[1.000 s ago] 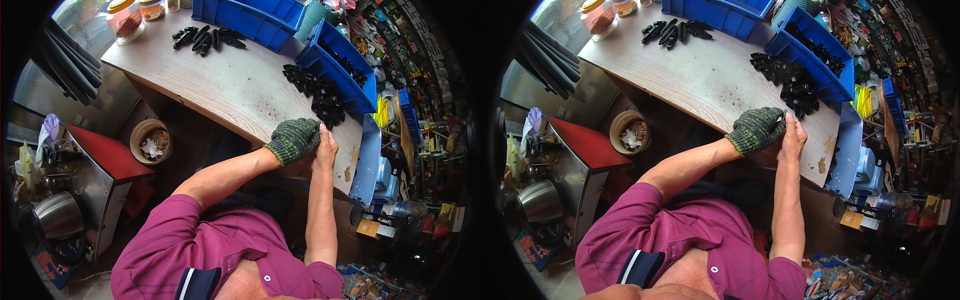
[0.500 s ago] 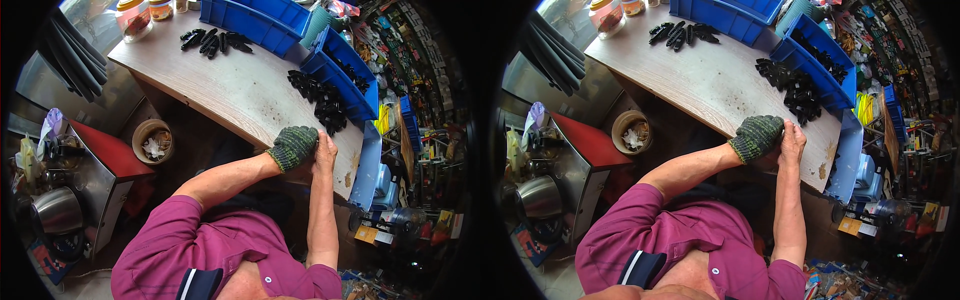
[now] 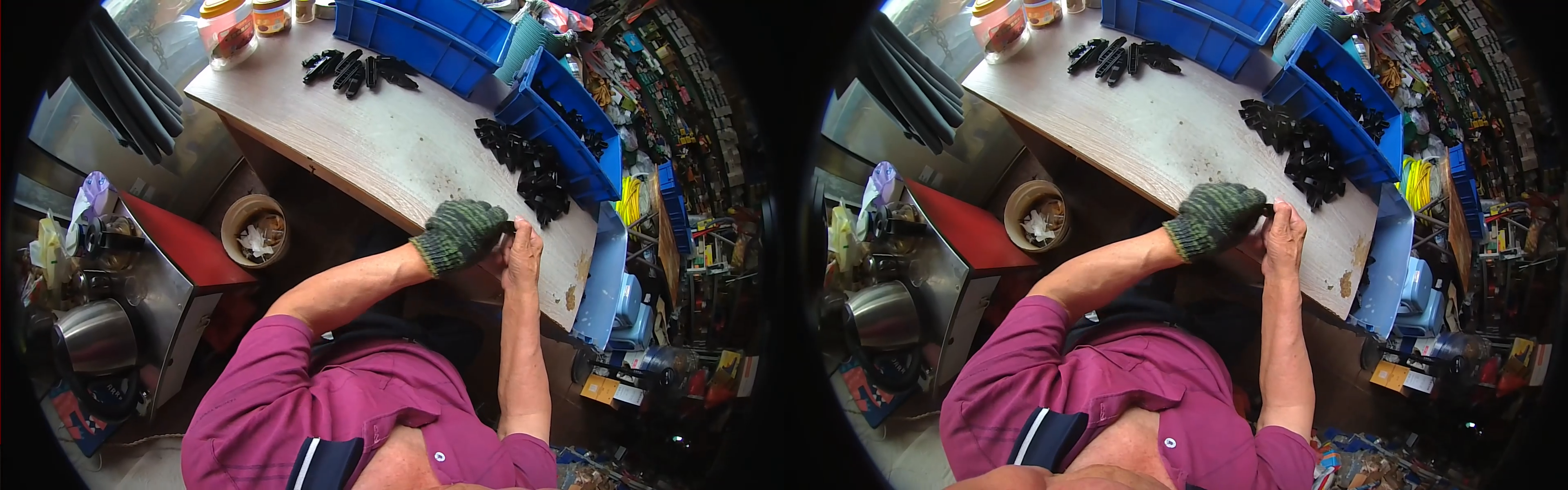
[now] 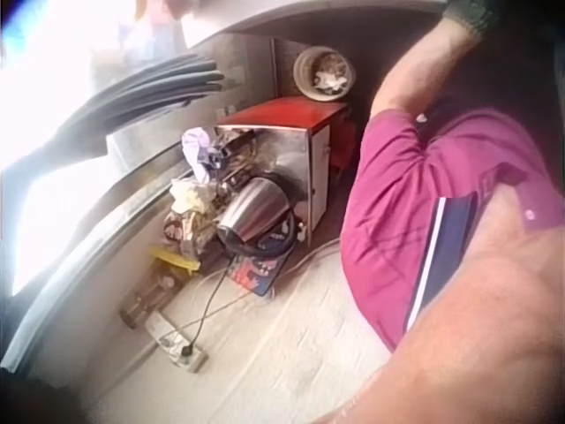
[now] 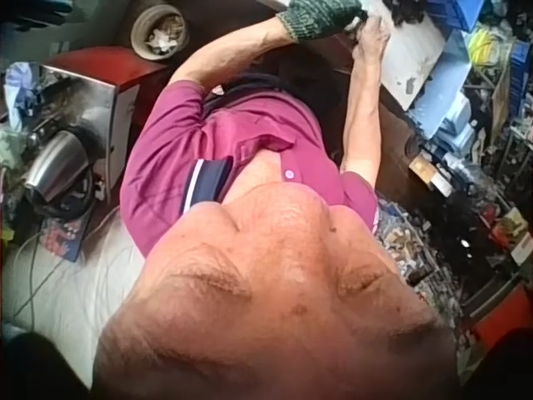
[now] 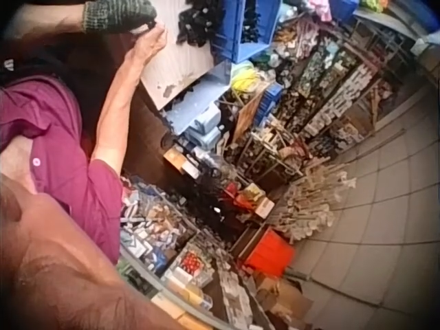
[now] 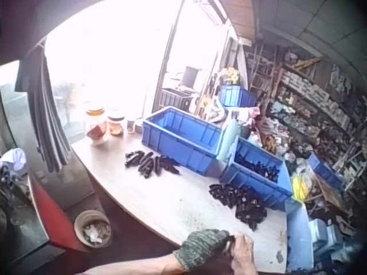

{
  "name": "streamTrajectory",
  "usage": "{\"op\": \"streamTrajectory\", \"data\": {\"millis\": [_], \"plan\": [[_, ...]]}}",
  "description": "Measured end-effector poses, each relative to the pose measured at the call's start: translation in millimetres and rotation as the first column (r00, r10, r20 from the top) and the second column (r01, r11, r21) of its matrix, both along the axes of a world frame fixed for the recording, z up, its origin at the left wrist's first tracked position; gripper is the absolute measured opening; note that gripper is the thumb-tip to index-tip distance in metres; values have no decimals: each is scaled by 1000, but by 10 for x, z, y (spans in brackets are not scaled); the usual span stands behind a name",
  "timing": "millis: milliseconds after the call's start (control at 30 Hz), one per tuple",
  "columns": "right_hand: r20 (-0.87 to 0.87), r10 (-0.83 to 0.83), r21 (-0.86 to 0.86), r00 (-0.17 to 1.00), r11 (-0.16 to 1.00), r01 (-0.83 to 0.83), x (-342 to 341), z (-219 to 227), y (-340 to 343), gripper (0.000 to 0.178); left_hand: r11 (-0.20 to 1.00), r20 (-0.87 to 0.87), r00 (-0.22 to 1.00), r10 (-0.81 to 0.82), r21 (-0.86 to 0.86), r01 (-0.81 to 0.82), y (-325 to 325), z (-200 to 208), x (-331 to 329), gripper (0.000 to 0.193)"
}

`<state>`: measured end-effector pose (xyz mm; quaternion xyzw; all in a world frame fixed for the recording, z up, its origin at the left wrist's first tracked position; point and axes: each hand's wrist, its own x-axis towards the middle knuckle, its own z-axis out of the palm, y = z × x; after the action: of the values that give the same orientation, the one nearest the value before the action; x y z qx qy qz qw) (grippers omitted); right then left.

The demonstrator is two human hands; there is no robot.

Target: Inspecting and sorting small black plastic components on a workbench in an industrial setting.

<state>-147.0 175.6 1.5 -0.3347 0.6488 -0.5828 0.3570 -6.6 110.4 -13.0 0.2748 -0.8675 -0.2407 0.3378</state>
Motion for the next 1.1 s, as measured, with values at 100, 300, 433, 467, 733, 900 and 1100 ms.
{"op": "streamTrajectory", "data": {"millis": [100,300,433,467,733,900,1100], "plan": [[115,-22,25,993,1000,19,91,84,13,38,899,-134,955,263,-326,-294,-460,-62,347,32],[116,-41,-29,992,999,45,166,54,-46,37,470,-145,611,778,-510,-721,-1983,-165,1516,27],[165,-59,-44,984,997,67,85,18,13,30,701,150,709,690,-385,-601,-1860,-79,1407,21],[144,-63,-50,988,996,71,105,28,4,32,715,154,717,680,-353,-603,-1820,-113,1391,16],[160,-103,-58,982,992,114,110,30,-4,35,731,237,716,657,-434,-527,-1585,-46,1367,17],[209,-181,-11,961,982,188,85,11,-2,40,923,-183,913,364,-61,-380,-1009,10,1030,15],[285,-279,-22,917,955,297,131,41,-17,38,997,-334,942,-40,43,57,-135,-62,342,22]]}}
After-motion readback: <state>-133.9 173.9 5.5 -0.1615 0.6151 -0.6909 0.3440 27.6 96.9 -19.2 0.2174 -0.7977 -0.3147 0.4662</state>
